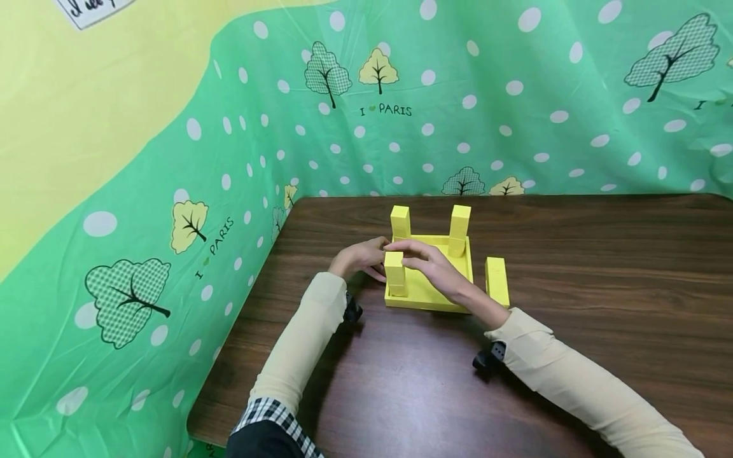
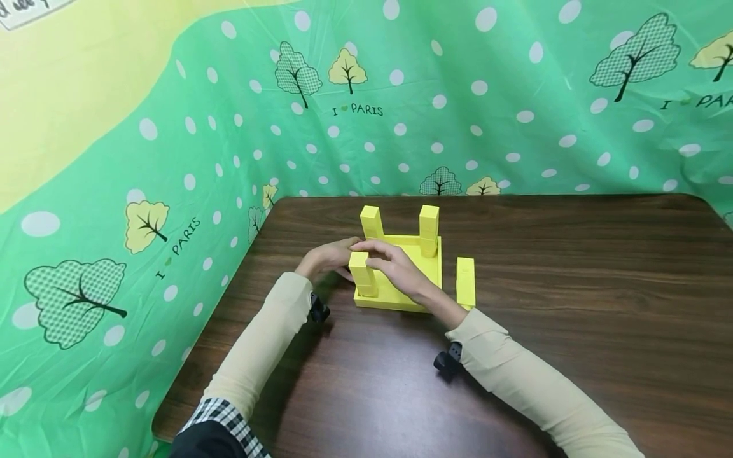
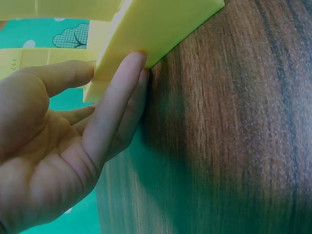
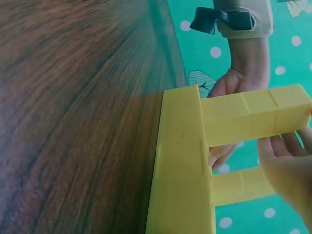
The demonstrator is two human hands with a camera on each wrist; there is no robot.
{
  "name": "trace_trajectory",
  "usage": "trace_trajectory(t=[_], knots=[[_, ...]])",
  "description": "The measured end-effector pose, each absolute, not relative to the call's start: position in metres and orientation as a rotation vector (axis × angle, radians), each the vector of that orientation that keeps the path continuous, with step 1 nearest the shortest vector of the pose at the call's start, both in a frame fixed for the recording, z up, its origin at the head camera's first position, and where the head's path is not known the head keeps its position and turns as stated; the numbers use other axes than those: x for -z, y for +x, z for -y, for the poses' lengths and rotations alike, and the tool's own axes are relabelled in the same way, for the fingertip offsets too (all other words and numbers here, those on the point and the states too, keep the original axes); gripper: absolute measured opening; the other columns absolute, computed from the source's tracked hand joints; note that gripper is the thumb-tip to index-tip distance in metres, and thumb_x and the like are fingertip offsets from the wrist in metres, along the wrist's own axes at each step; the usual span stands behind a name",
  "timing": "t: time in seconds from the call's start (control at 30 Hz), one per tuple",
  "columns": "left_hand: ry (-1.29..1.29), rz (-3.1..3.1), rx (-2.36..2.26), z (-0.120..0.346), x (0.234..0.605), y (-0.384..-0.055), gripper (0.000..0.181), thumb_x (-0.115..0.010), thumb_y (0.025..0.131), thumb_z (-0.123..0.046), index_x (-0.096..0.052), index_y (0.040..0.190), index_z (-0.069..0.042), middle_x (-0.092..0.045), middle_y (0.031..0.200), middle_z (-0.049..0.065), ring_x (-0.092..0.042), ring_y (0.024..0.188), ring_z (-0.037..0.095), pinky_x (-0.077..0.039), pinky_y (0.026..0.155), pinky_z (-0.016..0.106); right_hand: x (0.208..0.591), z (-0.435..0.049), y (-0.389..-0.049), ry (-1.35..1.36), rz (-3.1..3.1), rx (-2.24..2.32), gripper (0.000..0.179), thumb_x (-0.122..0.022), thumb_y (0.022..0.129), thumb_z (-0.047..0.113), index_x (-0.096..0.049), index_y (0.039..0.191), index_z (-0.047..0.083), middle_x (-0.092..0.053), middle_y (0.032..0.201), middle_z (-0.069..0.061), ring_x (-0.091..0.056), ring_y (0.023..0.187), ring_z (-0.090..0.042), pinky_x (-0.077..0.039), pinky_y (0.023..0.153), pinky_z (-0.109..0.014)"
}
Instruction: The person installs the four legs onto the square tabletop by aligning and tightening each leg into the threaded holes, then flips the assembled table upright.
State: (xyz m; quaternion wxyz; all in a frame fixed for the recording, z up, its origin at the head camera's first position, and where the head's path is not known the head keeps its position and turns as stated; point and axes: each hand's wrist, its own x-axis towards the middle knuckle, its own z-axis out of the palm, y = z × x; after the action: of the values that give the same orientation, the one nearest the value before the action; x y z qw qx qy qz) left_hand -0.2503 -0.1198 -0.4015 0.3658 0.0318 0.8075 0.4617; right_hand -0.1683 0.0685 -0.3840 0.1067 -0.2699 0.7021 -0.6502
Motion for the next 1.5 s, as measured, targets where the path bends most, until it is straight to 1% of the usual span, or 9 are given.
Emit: trace_trajectory(t=[0.13, 0.27, 0.5, 0.67, 0.9, 1.03, 1.23, 1.4, 1.5], knots=[[0.087, -2.072, -1.191, 0.12, 0.4, -0.249, 0.039, -0.03, 0.102, -0.003, -0.033, 0.141, -0.01, -0.053, 0.111, 0.019, -0.063, 0.084, 0.025, -0.061, 0.074, 0.036, 0.383, -0.068, -0.169, -0.779, -2.039, 1.886, 0.037, -0.045, 0.097, 0.009, -0.056, 0.132, 0.009, -0.049, 0.142, -0.009, -0.036, 0.137, -0.025, -0.028, 0.113, -0.053], [0.08, -2.063, -1.197, 0.12, 0.4, -0.249, 0.042, -0.038, 0.1, -0.002, -0.032, 0.141, -0.01, -0.054, 0.112, 0.019, -0.064, 0.084, 0.026, -0.061, 0.075, 0.036, 0.38, -0.067, -0.168, -0.76, -2.05, 1.867, 0.037, -0.046, 0.096, 0.01, -0.057, 0.131, 0.009, -0.05, 0.141, -0.009, -0.038, 0.135, -0.025, -0.03, 0.111, -0.051], [0.081, -2.085, -1.181, 0.119, 0.4, -0.249, 0.045, -0.049, 0.099, -0.017, -0.033, 0.141, -0.01, -0.053, 0.115, 0.017, -0.064, 0.085, 0.025, -0.061, 0.074, 0.035, 0.381, -0.069, -0.167, -0.756, -2.061, 1.893, 0.035, -0.053, 0.095, 0.011, -0.054, 0.129, 0.004, -0.05, 0.136, -0.012, -0.042, 0.129, -0.025, -0.04, 0.102, -0.035], [0.076, -2.084, -1.175, 0.119, 0.402, -0.25, 0.05, -0.052, 0.099, -0.019, -0.031, 0.143, -0.01, -0.051, 0.117, 0.016, -0.064, 0.085, 0.024, -0.061, 0.074, 0.035, 0.382, -0.068, -0.165, -0.759, -2.061, 1.913, 0.035, -0.057, 0.094, 0.012, -0.052, 0.128, 0.001, -0.049, 0.135, -0.014, -0.042, 0.128, -0.026, -0.04, 0.102, -0.034], [0.055, -2.073, -1.19, 0.119, 0.402, -0.251, 0.043, -0.048, 0.1, -0.015, -0.033, 0.14, -0.01, -0.053, 0.109, 0.018, -0.063, 0.081, 0.023, -0.061, 0.074, 0.035, 0.383, -0.067, -0.165, -0.733, -2.118, 1.911, 0.036, -0.061, 0.093, 0.014, -0.051, 0.124, 0.0, -0.051, 0.125, -0.014, -0.05, 0.114, -0.024, -0.045, 0.093, -0.029], [0.055, -2.06, -1.199, 0.119, 0.401, -0.251, 0.041, -0.048, 0.1, -0.014, -0.033, 0.138, -0.01, -0.054, 0.102, 0.018, -0.063, 0.078, 0.023, -0.061, 0.074, 0.036, 0.384, -0.067, -0.165, -0.724, -2.15, 1.904, 0.031, -0.064, 0.092, 0.015, -0.053, 0.119, 0.003, -0.052, 0.12, -0.012, -0.053, 0.109, -0.024, -0.049, 0.089, -0.027], [0.058, -2.057, -1.201, 0.119, 0.4, -0.25, 0.044, -0.052, 0.098, -0.015, -0.033, 0.137, -0.01, -0.056, 0.097, 0.017, -0.062, 0.075, 0.023, -0.061, 0.073, 0.036, 0.385, -0.067, -0.164, -0.7, -2.216, 1.881, 0.031, -0.067, 0.09, 0.015, -0.053, 0.115, 0.005, -0.053, 0.117, -0.011, -0.055, 0.108, -0.025, -0.051, 0.089, -0.031], [0.055, -2.065, -1.19, 0.118, 0.4, -0.25, 0.045, -0.051, 0.098, -0.014, -0.033, 0.139, -0.011, -0.057, 0.098, 0.018, -0.063, 0.076, 0.023, -0.061, 0.073, 0.036, 0.387, -0.066, -0.163, -0.685, -2.288, 1.868, 0.031, -0.069, 0.089, 0.017, -0.052, 0.113, 0.004, -0.053, 0.116, -0.012, -0.057, 0.106, -0.026, -0.05, 0.092, -0.038], [0.057, -2.07, -1.182, 0.118, 0.4, -0.25, 0.046, -0.049, 0.099, -0.013, -0.032, 0.141, -0.011, -0.057, 0.1, 0.018, -0.063, 0.077, 0.023, -0.061, 0.073, 0.036, 0.375, -0.064, -0.153, -0.669, -2.323, 1.858, 0.032, -0.069, 0.089, 0.014, -0.051, 0.112, 0.001, -0.053, 0.115, -0.015, -0.057, 0.105, -0.03, -0.049, 0.095, -0.045]])
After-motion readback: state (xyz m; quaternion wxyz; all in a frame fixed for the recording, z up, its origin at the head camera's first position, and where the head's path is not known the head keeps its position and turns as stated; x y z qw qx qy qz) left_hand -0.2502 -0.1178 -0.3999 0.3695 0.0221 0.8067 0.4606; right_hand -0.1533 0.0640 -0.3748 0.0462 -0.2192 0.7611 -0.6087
